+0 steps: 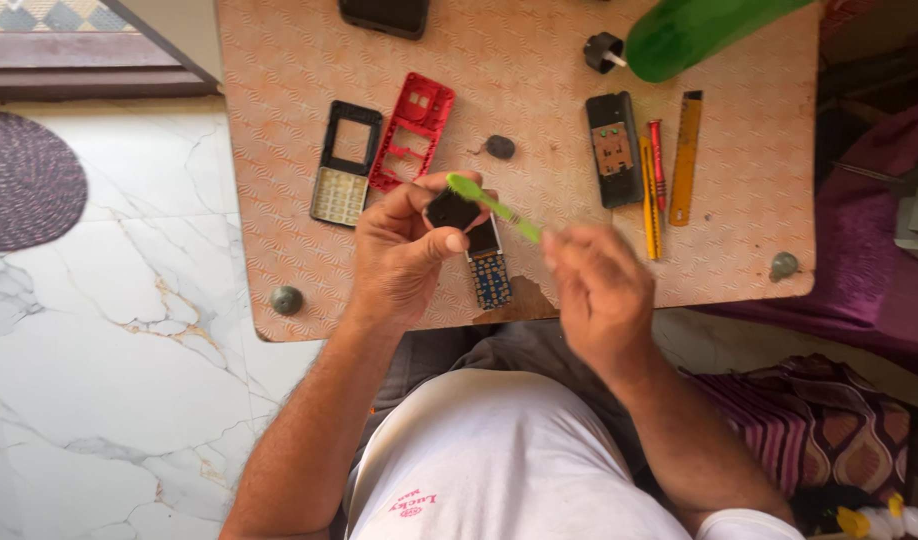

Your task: The person cleans a mobile phone screen component with a toothbrush, fits a motherboard into a red plastic housing by hand, and uses a yellow tool to press parts together.

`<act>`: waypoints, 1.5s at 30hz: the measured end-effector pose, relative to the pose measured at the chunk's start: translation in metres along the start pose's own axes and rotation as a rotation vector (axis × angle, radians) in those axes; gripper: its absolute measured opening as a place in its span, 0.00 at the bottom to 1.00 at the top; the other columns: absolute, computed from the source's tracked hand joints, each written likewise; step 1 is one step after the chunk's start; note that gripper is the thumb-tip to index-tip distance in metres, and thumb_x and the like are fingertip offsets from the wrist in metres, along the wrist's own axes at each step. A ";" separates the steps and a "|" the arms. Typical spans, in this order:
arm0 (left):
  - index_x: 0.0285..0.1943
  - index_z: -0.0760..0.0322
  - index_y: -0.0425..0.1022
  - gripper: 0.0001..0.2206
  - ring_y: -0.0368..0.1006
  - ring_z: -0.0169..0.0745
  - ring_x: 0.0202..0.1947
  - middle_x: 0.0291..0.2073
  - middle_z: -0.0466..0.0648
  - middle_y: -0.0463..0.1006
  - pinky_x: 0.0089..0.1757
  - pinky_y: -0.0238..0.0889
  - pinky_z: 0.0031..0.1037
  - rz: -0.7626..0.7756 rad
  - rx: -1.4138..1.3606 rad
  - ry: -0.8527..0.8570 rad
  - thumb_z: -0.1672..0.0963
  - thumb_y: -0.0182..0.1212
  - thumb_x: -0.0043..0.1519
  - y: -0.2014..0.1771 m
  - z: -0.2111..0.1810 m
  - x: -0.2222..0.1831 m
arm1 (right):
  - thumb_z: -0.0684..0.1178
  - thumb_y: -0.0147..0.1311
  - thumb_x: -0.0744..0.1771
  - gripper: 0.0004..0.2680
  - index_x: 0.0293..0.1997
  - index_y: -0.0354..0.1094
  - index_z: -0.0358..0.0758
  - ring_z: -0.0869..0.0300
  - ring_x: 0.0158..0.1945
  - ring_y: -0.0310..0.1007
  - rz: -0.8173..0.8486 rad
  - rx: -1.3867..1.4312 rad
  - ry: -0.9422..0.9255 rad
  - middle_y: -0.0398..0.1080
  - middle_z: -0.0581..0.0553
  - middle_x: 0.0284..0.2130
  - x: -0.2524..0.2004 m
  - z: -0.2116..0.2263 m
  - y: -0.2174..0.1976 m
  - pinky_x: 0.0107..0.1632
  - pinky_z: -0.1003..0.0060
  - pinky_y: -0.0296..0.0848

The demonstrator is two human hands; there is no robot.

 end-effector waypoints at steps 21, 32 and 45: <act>0.45 0.67 0.75 0.08 0.78 0.58 0.55 0.59 0.61 0.76 0.58 0.72 0.46 0.052 -0.225 -0.014 0.59 0.71 0.63 0.000 0.002 0.001 | 0.35 0.59 0.68 0.08 0.52 0.71 0.35 0.58 0.37 0.75 0.042 0.099 0.022 0.72 0.42 0.39 -0.010 0.010 0.005 0.38 0.66 0.74; 0.42 0.68 0.76 0.09 0.77 0.59 0.59 0.57 0.61 0.77 0.61 0.73 0.48 0.050 -0.200 0.017 0.60 0.74 0.61 -0.005 0.004 -0.001 | 0.32 0.59 0.67 0.10 0.52 0.71 0.35 0.54 0.37 0.75 -0.032 -0.034 -0.015 0.72 0.40 0.41 -0.017 0.012 -0.003 0.38 0.63 0.74; 0.47 0.67 0.74 0.15 0.76 0.55 0.58 0.57 0.61 0.77 0.63 0.70 0.45 -0.020 -0.237 0.025 0.61 0.77 0.58 -0.003 -0.002 0.000 | 0.32 0.55 0.68 0.10 0.53 0.70 0.36 0.54 0.38 0.77 -0.005 -0.021 0.031 0.71 0.41 0.39 -0.019 0.019 0.010 0.39 0.60 0.76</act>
Point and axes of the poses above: each hand's wrist, its own x-axis towards the middle knuckle, its own y-axis out of the palm, z = x × y, the point moved 3 cm from there along x, towards the middle knuckle
